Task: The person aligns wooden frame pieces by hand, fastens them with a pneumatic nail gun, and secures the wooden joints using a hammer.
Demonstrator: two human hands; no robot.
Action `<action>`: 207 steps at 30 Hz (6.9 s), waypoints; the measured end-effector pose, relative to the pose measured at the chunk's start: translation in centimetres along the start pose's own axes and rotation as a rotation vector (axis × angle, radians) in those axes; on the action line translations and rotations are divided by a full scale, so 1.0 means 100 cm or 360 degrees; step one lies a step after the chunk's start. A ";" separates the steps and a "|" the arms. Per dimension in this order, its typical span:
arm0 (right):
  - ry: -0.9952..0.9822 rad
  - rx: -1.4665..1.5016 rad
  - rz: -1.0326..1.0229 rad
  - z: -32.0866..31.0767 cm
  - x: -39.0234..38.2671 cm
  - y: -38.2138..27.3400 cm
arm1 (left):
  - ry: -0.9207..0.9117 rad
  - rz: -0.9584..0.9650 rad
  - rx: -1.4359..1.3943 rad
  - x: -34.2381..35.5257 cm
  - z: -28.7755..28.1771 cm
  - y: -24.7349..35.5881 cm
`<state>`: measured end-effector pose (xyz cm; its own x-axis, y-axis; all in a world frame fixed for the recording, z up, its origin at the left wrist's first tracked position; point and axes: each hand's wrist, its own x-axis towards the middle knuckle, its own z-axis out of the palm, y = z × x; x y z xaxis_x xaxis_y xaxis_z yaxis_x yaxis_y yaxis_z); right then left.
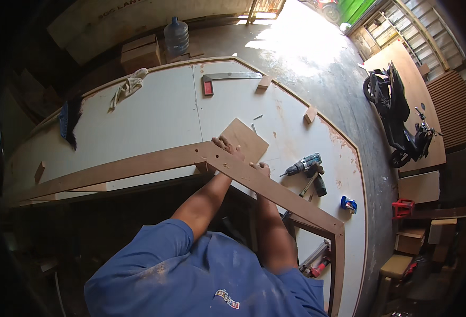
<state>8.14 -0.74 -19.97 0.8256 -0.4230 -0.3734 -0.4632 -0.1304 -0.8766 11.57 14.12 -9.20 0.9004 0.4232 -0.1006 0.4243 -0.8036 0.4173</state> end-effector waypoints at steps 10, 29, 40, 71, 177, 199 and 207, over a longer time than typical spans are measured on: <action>-0.0468 0.0825 0.0025 -0.090 -0.029 -0.075 | -0.0807 0.0296 -0.0396 -0.042 -0.028 0.009; -0.0449 -0.1302 -0.1912 -0.076 -0.079 -0.062 | -0.0245 0.0629 -0.0696 -0.117 0.094 -0.120; -0.0731 -0.0793 -0.1611 -0.063 -0.130 -0.098 | -0.0196 0.0352 -0.0713 -0.121 0.091 -0.121; -0.0559 -0.1193 -0.2164 -0.110 -0.045 -0.072 | -0.0359 0.0200 -0.0701 -0.141 0.013 -0.101; 0.0492 0.0993 -0.0070 -0.132 -0.203 -0.058 | -0.0691 0.1375 0.0245 -0.024 -0.003 0.003; 0.0617 -0.0501 -0.0812 -0.124 -0.062 -0.071 | -0.0244 0.0149 -0.0118 -0.002 0.049 0.078; 0.0495 -0.1922 -0.0856 -0.077 0.015 -0.070 | -0.0363 0.0252 -0.0413 0.002 0.043 0.059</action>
<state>10.13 -7.32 -12.09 0.9604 -0.2333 0.1520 -0.2329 -0.9723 -0.0205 14.69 7.63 -10.65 0.9635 0.1748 -0.2028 0.2662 -0.7067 0.6555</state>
